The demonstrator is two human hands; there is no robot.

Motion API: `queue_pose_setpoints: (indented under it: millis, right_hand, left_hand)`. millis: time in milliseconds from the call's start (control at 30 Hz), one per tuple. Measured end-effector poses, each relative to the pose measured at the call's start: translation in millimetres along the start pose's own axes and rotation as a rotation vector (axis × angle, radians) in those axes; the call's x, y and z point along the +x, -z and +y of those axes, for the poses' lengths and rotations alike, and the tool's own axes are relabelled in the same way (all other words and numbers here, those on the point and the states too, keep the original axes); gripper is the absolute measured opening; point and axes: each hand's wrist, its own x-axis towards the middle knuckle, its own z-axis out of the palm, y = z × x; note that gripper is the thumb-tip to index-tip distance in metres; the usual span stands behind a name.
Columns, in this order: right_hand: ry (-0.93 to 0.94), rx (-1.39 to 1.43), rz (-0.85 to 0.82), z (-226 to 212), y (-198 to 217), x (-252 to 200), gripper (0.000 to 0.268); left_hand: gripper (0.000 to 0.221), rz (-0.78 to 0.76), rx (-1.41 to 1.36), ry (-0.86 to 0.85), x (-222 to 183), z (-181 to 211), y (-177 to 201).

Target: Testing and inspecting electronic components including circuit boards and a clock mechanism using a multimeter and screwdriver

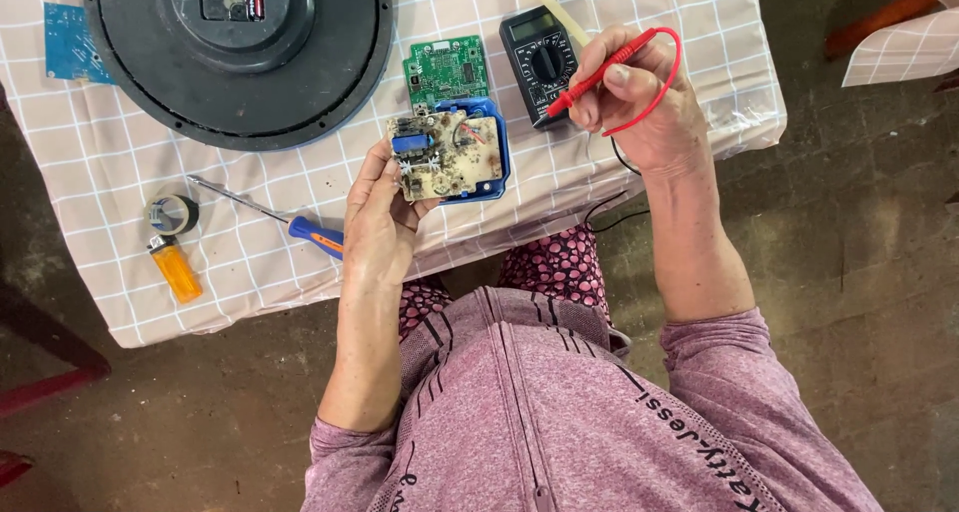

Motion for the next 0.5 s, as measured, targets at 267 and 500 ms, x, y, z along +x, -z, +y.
queue_pose_setpoints:
  millis: [267,500]
  right_hand:
    - [0.132,-0.252,0.107,-13.1,13.9,-11.7,0.019]
    - [-0.004,-0.126,0.231,-28.0,37.4,-35.7,0.029]
  left_hand:
    - [0.036,-0.064,-0.073,-0.088,11.5,-4.4,21.5]
    - [0.035,0.065,-0.074,-0.102,28.8,-9.3,47.6]
